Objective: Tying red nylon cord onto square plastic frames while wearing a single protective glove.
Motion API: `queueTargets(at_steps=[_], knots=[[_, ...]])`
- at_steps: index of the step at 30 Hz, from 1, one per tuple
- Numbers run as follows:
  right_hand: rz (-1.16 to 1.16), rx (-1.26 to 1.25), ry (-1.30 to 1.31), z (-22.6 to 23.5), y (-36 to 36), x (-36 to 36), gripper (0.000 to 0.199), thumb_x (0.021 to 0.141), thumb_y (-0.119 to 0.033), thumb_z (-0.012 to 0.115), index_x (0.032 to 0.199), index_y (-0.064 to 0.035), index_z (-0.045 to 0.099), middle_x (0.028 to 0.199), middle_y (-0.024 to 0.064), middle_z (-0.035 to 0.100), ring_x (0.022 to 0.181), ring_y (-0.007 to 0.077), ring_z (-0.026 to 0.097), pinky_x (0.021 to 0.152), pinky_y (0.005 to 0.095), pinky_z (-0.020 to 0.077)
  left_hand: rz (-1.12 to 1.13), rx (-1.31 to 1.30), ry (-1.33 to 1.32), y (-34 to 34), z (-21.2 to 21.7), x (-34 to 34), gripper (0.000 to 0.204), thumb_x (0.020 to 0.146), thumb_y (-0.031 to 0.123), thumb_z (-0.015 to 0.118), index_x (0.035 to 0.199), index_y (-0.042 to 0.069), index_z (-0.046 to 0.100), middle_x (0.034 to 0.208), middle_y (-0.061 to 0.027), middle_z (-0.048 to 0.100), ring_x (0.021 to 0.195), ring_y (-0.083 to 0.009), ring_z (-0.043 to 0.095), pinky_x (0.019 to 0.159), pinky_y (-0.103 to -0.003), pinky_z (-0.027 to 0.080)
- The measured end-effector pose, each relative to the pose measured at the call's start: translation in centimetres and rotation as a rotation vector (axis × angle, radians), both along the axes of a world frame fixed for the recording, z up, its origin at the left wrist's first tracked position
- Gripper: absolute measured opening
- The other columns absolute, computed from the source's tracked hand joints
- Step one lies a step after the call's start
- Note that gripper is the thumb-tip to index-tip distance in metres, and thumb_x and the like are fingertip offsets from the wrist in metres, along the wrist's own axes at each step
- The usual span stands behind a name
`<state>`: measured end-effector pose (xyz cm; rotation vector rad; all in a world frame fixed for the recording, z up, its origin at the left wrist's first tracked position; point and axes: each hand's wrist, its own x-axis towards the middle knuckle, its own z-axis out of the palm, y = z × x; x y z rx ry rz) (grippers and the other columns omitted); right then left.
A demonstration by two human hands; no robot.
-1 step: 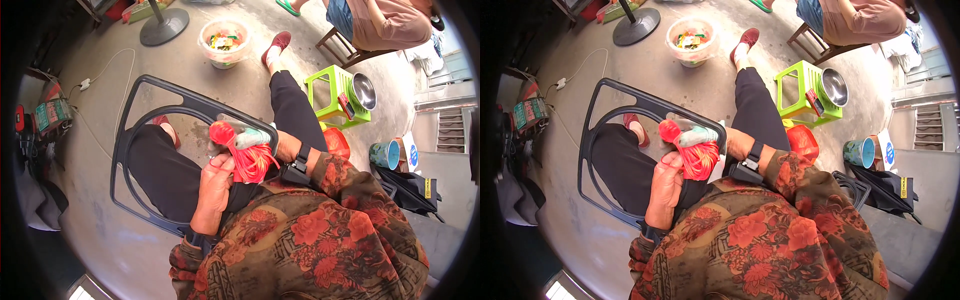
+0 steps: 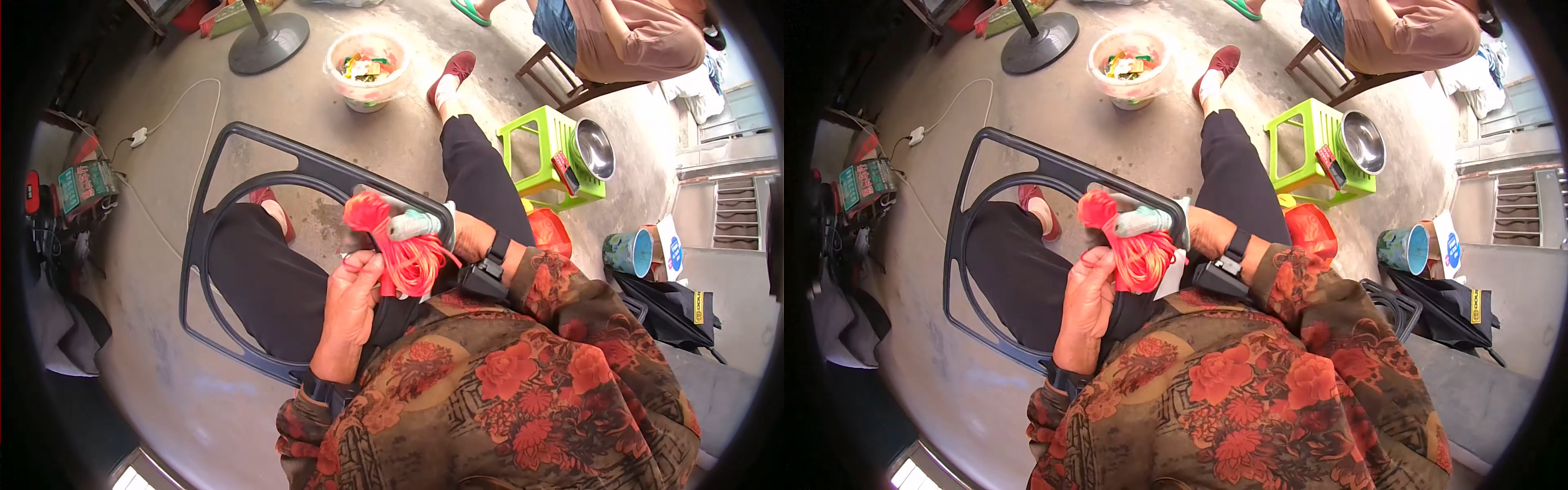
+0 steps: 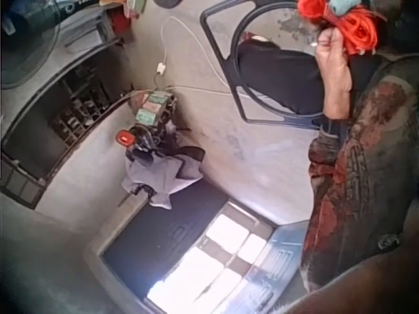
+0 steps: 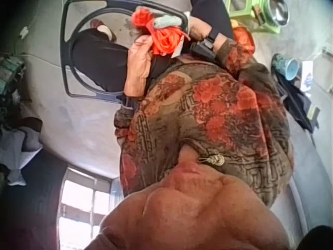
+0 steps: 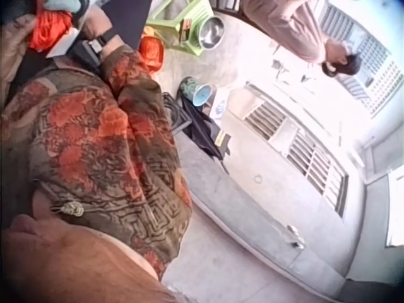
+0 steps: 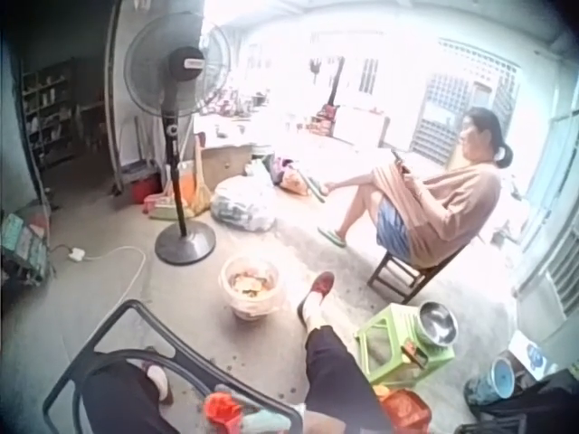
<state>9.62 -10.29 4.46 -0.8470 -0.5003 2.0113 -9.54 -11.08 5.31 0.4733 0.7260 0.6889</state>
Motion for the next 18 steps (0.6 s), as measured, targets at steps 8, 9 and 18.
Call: queueTargets(at_steps=[8, 9, 18], knots=[[-0.060, -0.028, -0.181, -2.5, -1.0, 1.6, 0.027, 0.082, -0.024, 0.067, 0.103, -0.0085, 0.060, 0.079, 0.0010, 0.062, 0.057, 0.0087, 0.057, 0.046, 0.0233, 0.0453, -0.016, 0.015, 0.029, 0.3, 1.0, -0.3, 0.013, 0.092, 0.013, 0.054, 0.089, 0.001, 0.057, 0.086, -0.0103, 0.065, 0.068, -0.0157, 0.062, 0.062, -0.028, 0.052], [-0.065, -0.027, -0.183, -2.6, -1.2, 1.7, 0.027, 0.082, -0.024, 0.067, 0.103, -0.0085, 0.060, 0.079, 0.0010, 0.062, 0.057, 0.0087, 0.057, 0.046, 0.0233, 0.0453, -0.021, 0.012, 0.013, 0.2, 1.1, -0.1, 0.013, 0.092, 0.014, 0.054, 0.089, 0.001, 0.057, 0.086, -0.0103, 0.065, 0.068, -0.0156, 0.063, 0.061, -0.028, 0.052], [0.056, 0.059, -0.124, 0.0, -0.3, 0.7, 0.049, 0.084, -0.036, 0.065, 0.120, -0.0052, 0.052, 0.096, 0.0033, 0.064, 0.075, 0.0100, 0.060, 0.066, 0.0276, 0.0518, 0.011, 0.028, 0.014, 0.1, 1.2, 0.0, 0.013, 0.092, 0.013, 0.055, 0.091, 0.001, 0.057, 0.083, -0.0101, 0.064, 0.067, -0.0150, 0.062, 0.060, -0.029, 0.053]])
